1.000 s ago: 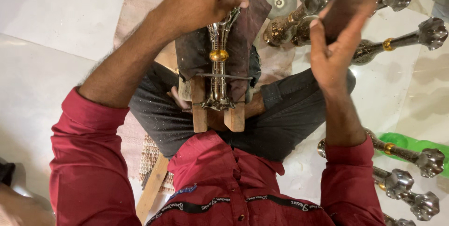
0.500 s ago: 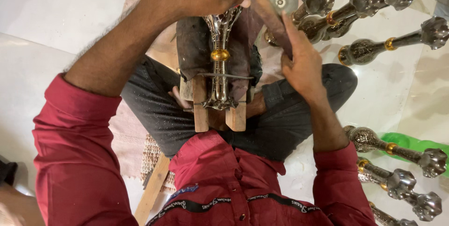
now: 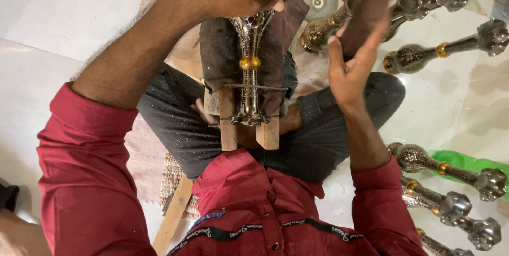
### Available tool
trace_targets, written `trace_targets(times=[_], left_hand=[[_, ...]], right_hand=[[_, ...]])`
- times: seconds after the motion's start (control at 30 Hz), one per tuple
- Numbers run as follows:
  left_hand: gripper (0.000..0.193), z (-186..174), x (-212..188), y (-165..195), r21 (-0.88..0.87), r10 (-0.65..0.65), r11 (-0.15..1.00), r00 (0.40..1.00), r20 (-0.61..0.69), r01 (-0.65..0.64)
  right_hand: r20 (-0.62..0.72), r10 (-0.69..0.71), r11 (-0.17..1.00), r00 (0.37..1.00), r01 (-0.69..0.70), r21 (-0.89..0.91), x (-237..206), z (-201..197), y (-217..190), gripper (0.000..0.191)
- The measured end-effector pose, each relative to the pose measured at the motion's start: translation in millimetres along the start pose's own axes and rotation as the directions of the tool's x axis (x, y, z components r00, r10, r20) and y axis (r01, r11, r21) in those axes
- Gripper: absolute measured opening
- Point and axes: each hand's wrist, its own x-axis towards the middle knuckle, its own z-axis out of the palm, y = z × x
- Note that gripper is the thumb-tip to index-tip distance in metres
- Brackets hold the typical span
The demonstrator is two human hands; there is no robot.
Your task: The person sits cross-legged on the floor with an ornate brass vase clamped in a wooden jig on their lap. They hold a small punch against the vase surface and strike it with a wooden mallet to hammer decorative patterns, repositioning the vase and punch repeatedly to work different areas.
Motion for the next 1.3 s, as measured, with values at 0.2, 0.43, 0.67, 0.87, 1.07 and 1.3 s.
trace_targets(times=[0.2, 0.43, 0.67, 0.87, 1.07, 1.3], left_hand=[[0.049, -3, -2, 1, -0.056, 0.152, 0.987, 0.988, -0.025, -0.153], [0.029, -3, -10, -2, 0.073, -0.156, 0.985, 0.988, 0.007, 0.155], [0.034, 1, 10, -2, 0.035, -0.095, 0.995, 0.995, 0.022, 0.095], [0.040, 11, 37, 3, -0.016, -0.025, 0.999, 0.982, 0.188, 0.029], [0.044, 24, 61, 12, 0.085, -0.116, 0.992, 0.947, 0.301, 0.094], [0.052, 24, 70, 11, 0.141, -0.086, 0.989, 0.935, 0.345, 0.040]], right_hand=[[-0.187, 0.203, 0.949, 0.961, -0.146, 0.281, -9, 1, 8, 0.080], [0.189, 0.067, 0.985, 0.980, -0.035, -0.169, -22, -5, -8, 0.080], [0.261, 0.345, 0.923, 0.902, -0.376, 0.081, -45, 16, -21, 0.071], [0.219, 0.548, 0.814, 0.807, -0.575, 0.081, -50, 28, -32, 0.072], [0.242, 0.656, 0.743, 0.715, -0.668, -0.041, -44, 30, -43, 0.078], [0.201, 0.427, 0.889, 0.882, -0.450, 0.085, -39, 28, -51, 0.085]])
